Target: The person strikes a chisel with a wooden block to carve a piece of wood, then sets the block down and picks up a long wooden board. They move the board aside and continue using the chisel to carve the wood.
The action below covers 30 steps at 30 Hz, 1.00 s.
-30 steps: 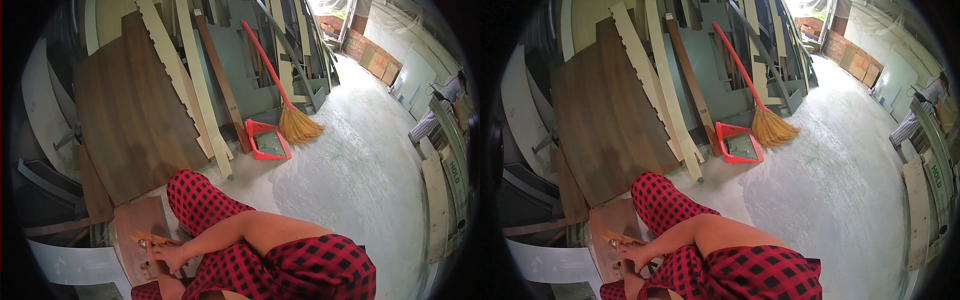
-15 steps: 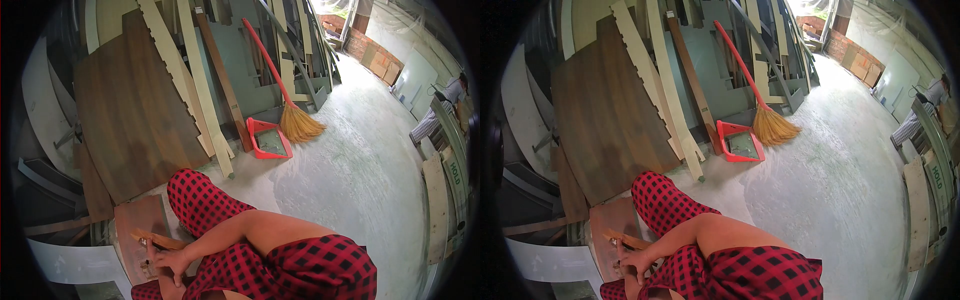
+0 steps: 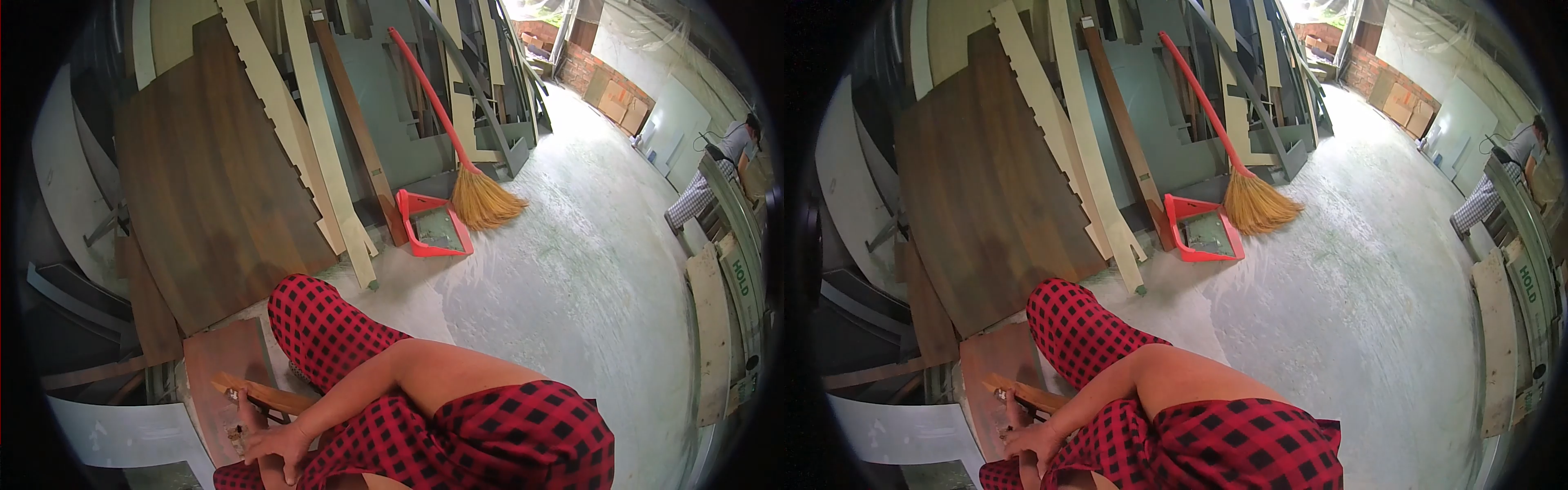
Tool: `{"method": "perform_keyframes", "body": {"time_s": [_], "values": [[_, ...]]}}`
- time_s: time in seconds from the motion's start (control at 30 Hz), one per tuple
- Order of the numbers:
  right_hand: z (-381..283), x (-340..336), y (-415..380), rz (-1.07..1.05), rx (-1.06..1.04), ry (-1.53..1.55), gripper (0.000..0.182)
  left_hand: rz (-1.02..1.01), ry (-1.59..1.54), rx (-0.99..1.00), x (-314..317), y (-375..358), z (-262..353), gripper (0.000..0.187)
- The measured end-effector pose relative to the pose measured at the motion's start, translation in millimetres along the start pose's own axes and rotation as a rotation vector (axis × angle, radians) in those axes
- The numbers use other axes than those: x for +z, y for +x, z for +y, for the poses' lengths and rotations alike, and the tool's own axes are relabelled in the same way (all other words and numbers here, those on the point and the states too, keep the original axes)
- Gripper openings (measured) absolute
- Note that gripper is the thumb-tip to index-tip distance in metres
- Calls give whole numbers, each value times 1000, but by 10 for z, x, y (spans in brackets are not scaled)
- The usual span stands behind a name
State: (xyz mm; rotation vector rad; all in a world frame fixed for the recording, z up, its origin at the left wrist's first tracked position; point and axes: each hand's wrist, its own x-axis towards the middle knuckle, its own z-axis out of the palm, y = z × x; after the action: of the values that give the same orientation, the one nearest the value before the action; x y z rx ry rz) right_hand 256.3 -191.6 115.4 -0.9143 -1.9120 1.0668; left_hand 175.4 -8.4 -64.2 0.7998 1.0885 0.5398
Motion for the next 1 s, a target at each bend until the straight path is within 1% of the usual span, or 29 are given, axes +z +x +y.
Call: {"method": "perform_keyframes", "body": {"time_s": [0.03,0.07,0.13,0.17,0.3,0.37,0.4,0.43,0.47,0.5,0.57,0.6,0.63,0.67,0.7,0.73,0.77,0.8,0.83,0.87,0.9,0.93,0.97,1.0], "values": [[-88,-64,-63,-4,128,-9,94,28,-28,-42,-19,57,-21,46],[-13,-75,-62,-3,128,-9,94,27,-27,-43,31,-58,-67,46],[201,-123,-73,41,229,-157,95,71,237,378,247,-431,-172,46],[154,-193,-103,73,286,-159,95,67,238,379,265,-431,-152,46],[169,-162,-74,66,351,-205,95,30,153,202,203,-282,-29,47],[159,-12,-26,40,89,-121,93,16,111,109,123,-200,17,47],[145,35,8,40,90,-121,93,9,89,63,105,-177,38,47],[133,63,47,23,41,-5,92,0,66,17,102,-151,47,47],[129,79,68,5,-10,113,92,0,66,17,93,-135,47,47],[106,54,40,3,-8,111,92,15,74,8,98,-123,42,46],[49,-12,-39,35,50,16,94,33,86,0,125,-218,92,46],[10,-92,-94,36,51,10,94,12,27,-89,182,-321,145,48],[-41,-187,-152,23,169,-65,93,-9,-32,-177,260,-405,199,50],[-66,-245,-183,10,287,-141,92,-15,-33,-173,216,-328,158,50],[78,-250,-176,12,288,-145,92,-93,-82,-111,66,-161,52,50],[354,-241,-159,20,326,-216,93,-169,-130,-51,-63,-5,-30,51],[549,-230,-153,28,364,-285,94,-171,-130,-52,-136,118,-54,51],[607,-228,-160,28,365,-285,94,-278,-115,5,-147,173,-31,51],[661,-221,-165,192,394,-365,95,-385,-101,64,-164,209,-32,51],[709,-203,-163,356,420,-444,96,-386,-102,65,-173,242,-50,51],[621,-287,-175,345,503,-392,99,-270,-124,74,-72,176,-1,51],[543,-353,-204,345,502,-393,99,-153,-146,83,8,131,58,50],[450,-417,-237,330,577,-432,99,-152,-147,85,75,83,136,50],[405,-443,-250,315,651,-473,99,-101,-143,67,123,61,206,49]]}}
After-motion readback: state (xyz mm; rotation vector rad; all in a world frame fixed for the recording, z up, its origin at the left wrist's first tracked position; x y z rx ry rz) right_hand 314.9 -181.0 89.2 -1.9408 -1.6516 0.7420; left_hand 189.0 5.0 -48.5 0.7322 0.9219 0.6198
